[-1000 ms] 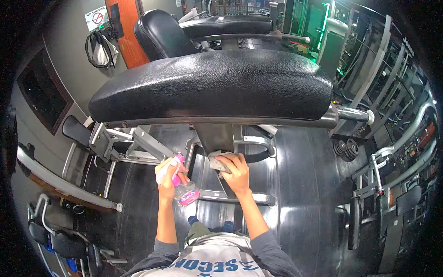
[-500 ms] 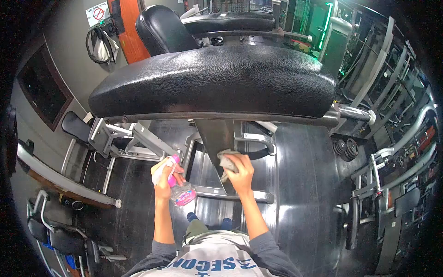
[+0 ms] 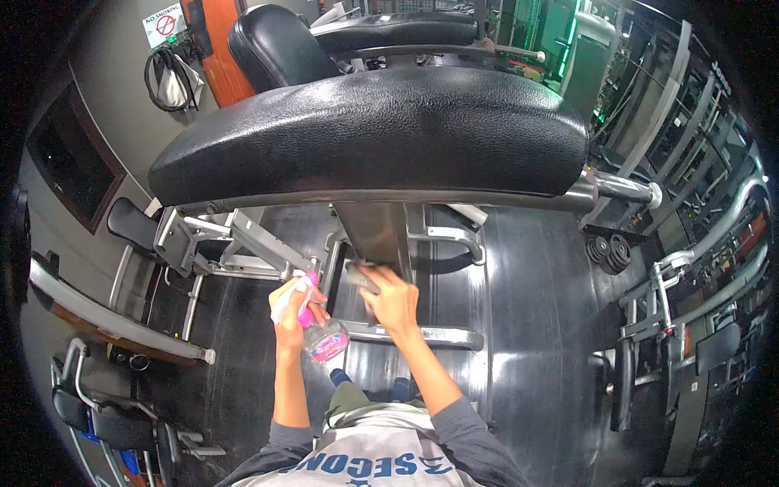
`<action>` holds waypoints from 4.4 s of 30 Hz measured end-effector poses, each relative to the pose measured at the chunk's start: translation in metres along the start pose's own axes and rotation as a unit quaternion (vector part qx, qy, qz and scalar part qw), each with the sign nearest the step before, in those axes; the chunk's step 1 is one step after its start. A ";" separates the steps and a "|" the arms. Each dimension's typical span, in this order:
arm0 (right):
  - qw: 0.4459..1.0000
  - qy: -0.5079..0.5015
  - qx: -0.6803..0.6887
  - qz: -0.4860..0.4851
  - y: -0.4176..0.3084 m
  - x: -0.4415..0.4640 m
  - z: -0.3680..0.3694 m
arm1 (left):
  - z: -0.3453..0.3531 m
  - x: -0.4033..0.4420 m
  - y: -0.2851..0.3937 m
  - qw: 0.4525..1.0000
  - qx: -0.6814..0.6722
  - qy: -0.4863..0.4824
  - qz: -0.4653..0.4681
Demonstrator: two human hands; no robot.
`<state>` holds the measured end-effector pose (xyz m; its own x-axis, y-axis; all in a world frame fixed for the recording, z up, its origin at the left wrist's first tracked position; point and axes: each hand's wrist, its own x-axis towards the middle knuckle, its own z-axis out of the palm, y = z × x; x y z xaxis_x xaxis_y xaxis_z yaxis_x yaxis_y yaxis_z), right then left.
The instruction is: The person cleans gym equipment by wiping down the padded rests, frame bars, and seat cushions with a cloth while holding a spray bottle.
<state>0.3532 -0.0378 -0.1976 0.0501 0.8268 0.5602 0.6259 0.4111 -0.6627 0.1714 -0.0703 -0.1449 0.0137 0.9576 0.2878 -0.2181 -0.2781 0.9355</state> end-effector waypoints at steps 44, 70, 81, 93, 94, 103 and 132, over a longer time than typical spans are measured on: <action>0.976 0.183 0.116 0.026 0.037 -0.008 -0.009 | 0.008 -0.001 -0.035 0.992 -0.008 -0.024 -0.121; 0.940 0.276 0.151 0.133 0.033 -0.033 0.049 | 0.004 0.001 -0.049 0.994 -0.045 0.046 -0.092; 0.981 0.135 0.051 0.132 0.059 -0.060 0.059 | -0.003 -0.002 -0.053 0.994 -0.040 0.066 -0.078; 0.974 0.012 0.039 0.225 0.074 -0.071 0.065 | -0.005 -0.006 -0.054 0.992 -0.019 0.074 -0.103; 0.952 -0.040 0.011 0.302 0.082 -0.077 0.068 | -0.005 -0.006 -0.054 0.992 -0.005 0.074 -0.104; 0.965 0.050 0.145 0.213 0.018 -0.025 0.060 | -0.007 -0.005 -0.062 0.990 -0.032 0.071 -0.117; 0.971 0.169 0.099 0.137 0.067 -0.052 0.026 | -0.008 -0.008 -0.072 0.980 -0.008 -0.012 -0.199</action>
<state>0.3726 -0.0430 -0.2841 0.4672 0.7560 0.4585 0.3933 0.2867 -0.8735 0.1796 -0.0574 -0.2162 0.1233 0.9878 -0.0949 -0.2060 0.1190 0.9713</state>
